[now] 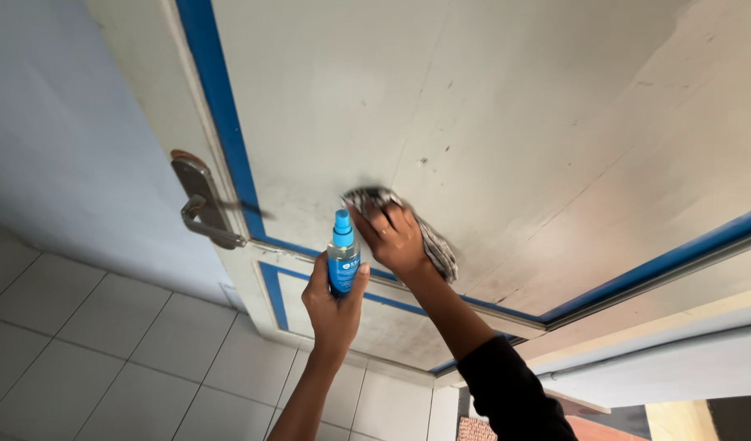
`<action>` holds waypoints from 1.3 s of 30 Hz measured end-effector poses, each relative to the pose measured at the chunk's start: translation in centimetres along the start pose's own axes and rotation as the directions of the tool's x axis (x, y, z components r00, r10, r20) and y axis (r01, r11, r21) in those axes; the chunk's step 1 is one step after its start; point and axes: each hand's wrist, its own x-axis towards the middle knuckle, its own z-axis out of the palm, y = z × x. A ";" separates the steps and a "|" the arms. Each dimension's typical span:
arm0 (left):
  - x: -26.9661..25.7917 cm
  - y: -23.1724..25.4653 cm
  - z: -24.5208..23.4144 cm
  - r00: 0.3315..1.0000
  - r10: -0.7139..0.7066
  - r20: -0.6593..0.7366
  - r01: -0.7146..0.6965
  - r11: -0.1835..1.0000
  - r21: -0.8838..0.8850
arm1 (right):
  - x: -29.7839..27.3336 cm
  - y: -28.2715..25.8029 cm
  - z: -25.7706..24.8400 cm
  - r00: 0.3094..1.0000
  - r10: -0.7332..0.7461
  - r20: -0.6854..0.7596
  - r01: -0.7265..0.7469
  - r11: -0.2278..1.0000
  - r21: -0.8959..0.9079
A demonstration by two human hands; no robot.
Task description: Cleaning a white door with a cloth and cleaning spray.
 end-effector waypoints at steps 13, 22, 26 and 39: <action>0.4 -2.2 -2.1 0.998 0.053 0.042 -0.054 0.999 0.004 | -5.6 5.7 -3.7 0.938 0.180 -0.297 -0.230 0.963 -0.143; 1.3 -3.6 -4.5 1.000 0.026 0.002 -0.026 0.999 0.039 | 3.1 1.4 1.6 0.940 0.151 -0.305 -0.195 0.974 -0.118; 1.8 -3.9 -5.7 0.999 -0.022 -0.023 0.023 0.999 0.047 | 5.1 -1.7 4.5 0.975 0.072 -0.211 -0.102 0.986 -0.134; 2.7 -4.1 -11.1 0.984 -0.054 -0.171 0.084 0.981 0.174 | 1.3 -10.1 12.7 0.981 -0.182 0.069 0.169 0.972 0.164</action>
